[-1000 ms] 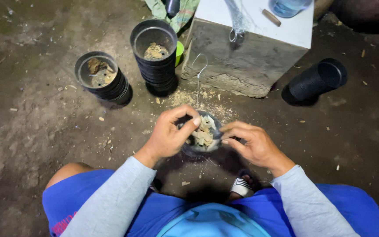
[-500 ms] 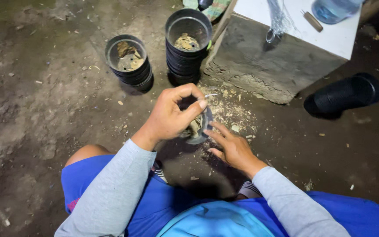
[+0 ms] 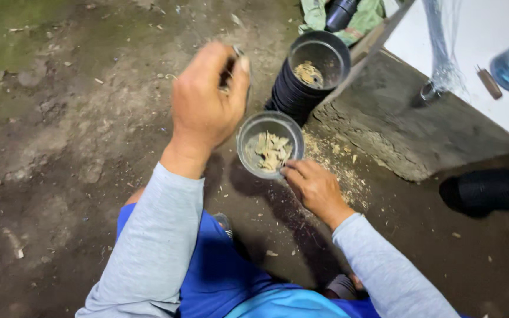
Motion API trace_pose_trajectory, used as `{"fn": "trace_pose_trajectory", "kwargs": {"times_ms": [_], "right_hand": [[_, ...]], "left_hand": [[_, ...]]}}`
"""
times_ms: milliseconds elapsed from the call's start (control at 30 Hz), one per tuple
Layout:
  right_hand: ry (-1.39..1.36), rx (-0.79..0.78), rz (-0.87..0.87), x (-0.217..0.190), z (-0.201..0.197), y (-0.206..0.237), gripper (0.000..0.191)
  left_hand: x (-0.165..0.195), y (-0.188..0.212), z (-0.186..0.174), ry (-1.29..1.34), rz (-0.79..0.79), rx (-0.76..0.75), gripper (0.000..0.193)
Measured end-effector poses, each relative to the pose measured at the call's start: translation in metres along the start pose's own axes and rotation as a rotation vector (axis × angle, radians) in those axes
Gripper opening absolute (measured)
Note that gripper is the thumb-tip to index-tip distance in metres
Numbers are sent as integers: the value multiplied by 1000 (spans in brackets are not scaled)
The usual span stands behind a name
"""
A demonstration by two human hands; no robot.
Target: The person sits on the floor and repeatedly assembles small wire cages by inserting wooden pieces into black plastic cups and securing them with wire. The person handles the cups, wooden pieces, and wire by hand, stacking completed units and continuing the process.
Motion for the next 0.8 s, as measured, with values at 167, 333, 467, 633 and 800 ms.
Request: {"fn": "trace_pose_trajectory", "kwargs": {"times_ms": [167,333,467,633,800], "right_hand": [[28,99,-36,12,9,-92,19],[-16,177,-34,32,22,-167,20],[-66,170,-71,44,64,-220,18],[-33,-90,-24,61,122,-250,11],[77,-372,-37,77,159,-269,15]], "left_hand": [[-54,-20,-25,77,11,160,25],[-119,-32,-31,169,-244,259,32],[-155,-39,-26,167,-366,249,39],[-171,-39,-20,-27,-341,230,42],[-182,-41,-10,-35,-366,176,44]]}}
Point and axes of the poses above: each hand's wrist, its own y-axis away from the middle knuckle, its own z-axis out of the palm, x = y × z, the point moved 2 cm from there along -y, towards the middle knuckle, and after that the axes turned 4 degrees about y, right-handed, at the moved point
